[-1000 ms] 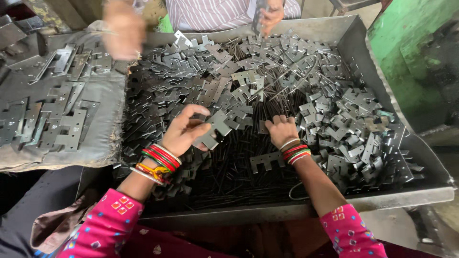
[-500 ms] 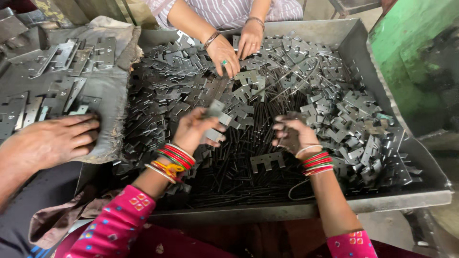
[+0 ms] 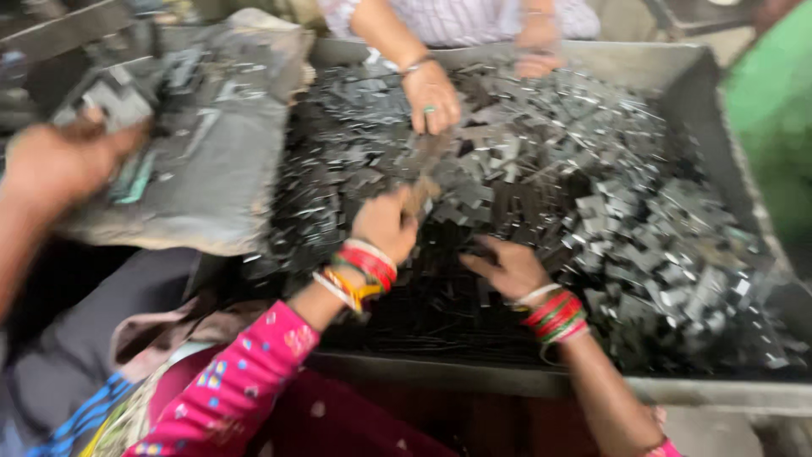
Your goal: The person picks up metal parts from a large bin and places them onto a platform on the left, working alongside other people.
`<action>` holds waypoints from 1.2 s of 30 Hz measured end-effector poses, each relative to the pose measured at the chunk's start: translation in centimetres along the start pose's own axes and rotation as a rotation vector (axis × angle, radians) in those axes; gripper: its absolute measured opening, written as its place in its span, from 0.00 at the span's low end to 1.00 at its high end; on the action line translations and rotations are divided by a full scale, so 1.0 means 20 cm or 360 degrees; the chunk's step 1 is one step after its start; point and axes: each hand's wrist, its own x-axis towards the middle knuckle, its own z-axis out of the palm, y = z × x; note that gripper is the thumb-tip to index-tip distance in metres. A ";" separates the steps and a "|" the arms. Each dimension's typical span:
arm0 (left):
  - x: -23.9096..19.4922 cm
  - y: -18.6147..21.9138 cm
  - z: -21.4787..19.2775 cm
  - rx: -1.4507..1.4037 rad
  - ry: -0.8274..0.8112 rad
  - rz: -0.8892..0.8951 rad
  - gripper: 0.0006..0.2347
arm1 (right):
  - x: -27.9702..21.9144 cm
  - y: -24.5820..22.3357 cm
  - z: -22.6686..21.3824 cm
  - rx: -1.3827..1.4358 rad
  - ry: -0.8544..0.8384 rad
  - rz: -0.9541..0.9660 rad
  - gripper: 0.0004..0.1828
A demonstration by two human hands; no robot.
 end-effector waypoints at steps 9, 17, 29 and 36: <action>0.22 -0.73 -0.75 0.1315 0.0469 -0.0703 0.10 | -0.06 0.28 0.09 -0.1015 -0.0279 0.0179 0.27; 0.22 -0.52 -0.56 0.1500 0.0886 -0.0270 0.10 | -0.01 0.22 0.12 -0.1140 -0.0287 0.0230 0.32; 0.02 0.02 0.42 0.0782 -0.0351 0.0524 0.10 | -0.06 0.35 -0.44 0.0686 -0.0075 0.0017 0.18; 0.15 -0.06 0.90 0.1213 -0.0007 0.0901 0.10 | -0.12 0.16 -0.57 0.2493 0.0286 0.0126 0.15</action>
